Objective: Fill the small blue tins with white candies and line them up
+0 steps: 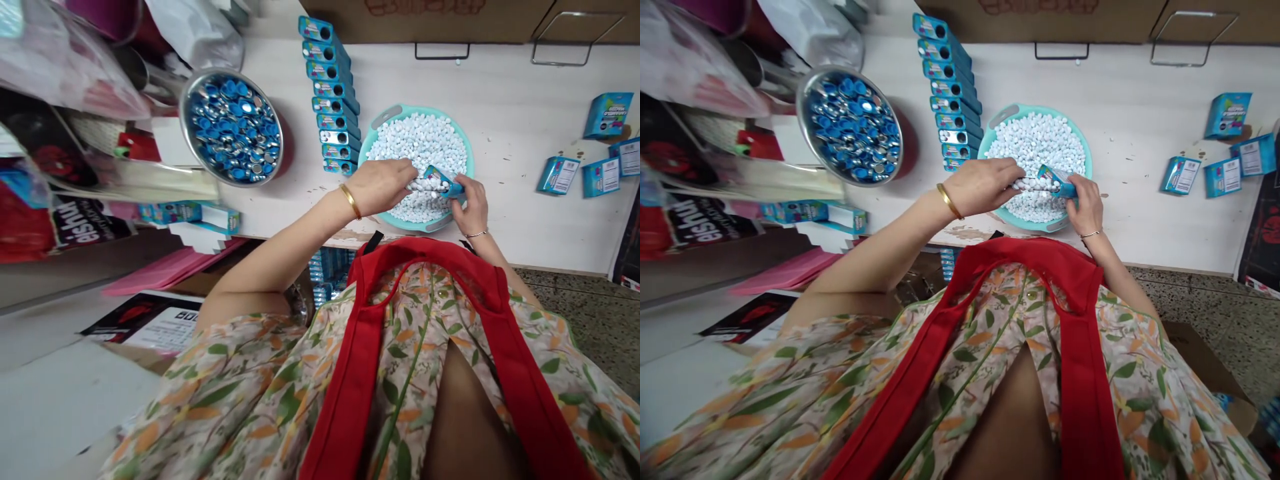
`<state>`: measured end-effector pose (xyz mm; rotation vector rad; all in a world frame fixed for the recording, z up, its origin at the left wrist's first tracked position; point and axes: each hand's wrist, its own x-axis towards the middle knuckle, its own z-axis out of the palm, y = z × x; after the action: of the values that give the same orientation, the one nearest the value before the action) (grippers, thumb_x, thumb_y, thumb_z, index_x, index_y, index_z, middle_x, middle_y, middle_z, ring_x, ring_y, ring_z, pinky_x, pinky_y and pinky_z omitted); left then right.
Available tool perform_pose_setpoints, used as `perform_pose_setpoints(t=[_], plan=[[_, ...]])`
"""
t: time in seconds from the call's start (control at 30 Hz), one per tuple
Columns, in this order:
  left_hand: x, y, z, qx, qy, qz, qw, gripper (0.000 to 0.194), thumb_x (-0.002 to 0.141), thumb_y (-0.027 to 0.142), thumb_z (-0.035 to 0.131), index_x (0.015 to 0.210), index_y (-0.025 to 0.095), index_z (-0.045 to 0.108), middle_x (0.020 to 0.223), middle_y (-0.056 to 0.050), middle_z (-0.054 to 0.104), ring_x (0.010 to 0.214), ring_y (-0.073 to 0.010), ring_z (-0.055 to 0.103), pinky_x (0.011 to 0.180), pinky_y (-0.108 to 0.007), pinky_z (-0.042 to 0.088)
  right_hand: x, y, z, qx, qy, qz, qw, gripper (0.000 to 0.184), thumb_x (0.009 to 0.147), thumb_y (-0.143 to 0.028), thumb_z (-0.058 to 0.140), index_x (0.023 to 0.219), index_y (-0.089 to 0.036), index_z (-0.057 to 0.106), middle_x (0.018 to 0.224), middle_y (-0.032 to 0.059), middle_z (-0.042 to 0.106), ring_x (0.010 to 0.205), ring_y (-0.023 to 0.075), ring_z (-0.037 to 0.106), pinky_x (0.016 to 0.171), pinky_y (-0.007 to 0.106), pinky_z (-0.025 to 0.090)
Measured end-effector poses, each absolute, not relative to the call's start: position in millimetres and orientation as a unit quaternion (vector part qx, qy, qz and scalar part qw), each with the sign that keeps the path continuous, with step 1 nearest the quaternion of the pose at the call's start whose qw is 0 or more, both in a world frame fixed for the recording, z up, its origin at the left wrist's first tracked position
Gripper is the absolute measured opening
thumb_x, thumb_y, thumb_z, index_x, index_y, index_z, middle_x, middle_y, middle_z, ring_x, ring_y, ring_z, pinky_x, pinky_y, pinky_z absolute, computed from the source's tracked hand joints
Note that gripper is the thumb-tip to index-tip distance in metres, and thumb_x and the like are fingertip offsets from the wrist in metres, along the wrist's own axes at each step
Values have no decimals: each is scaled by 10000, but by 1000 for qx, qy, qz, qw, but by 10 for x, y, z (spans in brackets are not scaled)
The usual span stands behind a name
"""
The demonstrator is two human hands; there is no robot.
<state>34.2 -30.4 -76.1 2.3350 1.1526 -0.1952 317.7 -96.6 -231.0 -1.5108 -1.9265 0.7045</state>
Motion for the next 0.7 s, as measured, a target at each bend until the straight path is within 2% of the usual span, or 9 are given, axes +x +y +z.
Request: perform_pose_setpoints(t=[0.23,0.47,0.57,0.7], plan=[[517,-243,-315,885,403,-109,204,359,1066,123,391,1214,172,714,1059,-129,731,1016,-269,733,840,-363,530,3072,-993,-2340,-557,-726,262,307,445,1016,-397,546,1436,-266,609,1439,158,763,1374,354,714,1204,612,589],[600,-260,-178,875,409,-114,231,397,1095,124,326,1140,136,720,1102,-154,728,1061,-287,707,869,-395,523,3069,-992,-2368,-567,-717,271,303,442,1048,-483,522,1435,-290,615,1434,139,756,1367,347,704,1206,632,584],[376,-275,-346,858,447,-100,234,375,1115,184,352,1188,161,719,1168,-171,734,1089,-311,693,860,-427,523,3098,-990,-2356,-568,-718,265,303,437,1037,-477,533,1418,-284,628,1418,138,764,1349,345,711,1185,622,600],[-123,-432,-1067,814,530,-58,228,208,1073,320,560,1194,249,714,1153,-112,734,1072,-311,666,846,-438,533,3197,-989,-2306,-582,-703,279,298,444,1014,-468,566,1412,-282,635,1429,137,752,1353,350,702,1191,631,589]])
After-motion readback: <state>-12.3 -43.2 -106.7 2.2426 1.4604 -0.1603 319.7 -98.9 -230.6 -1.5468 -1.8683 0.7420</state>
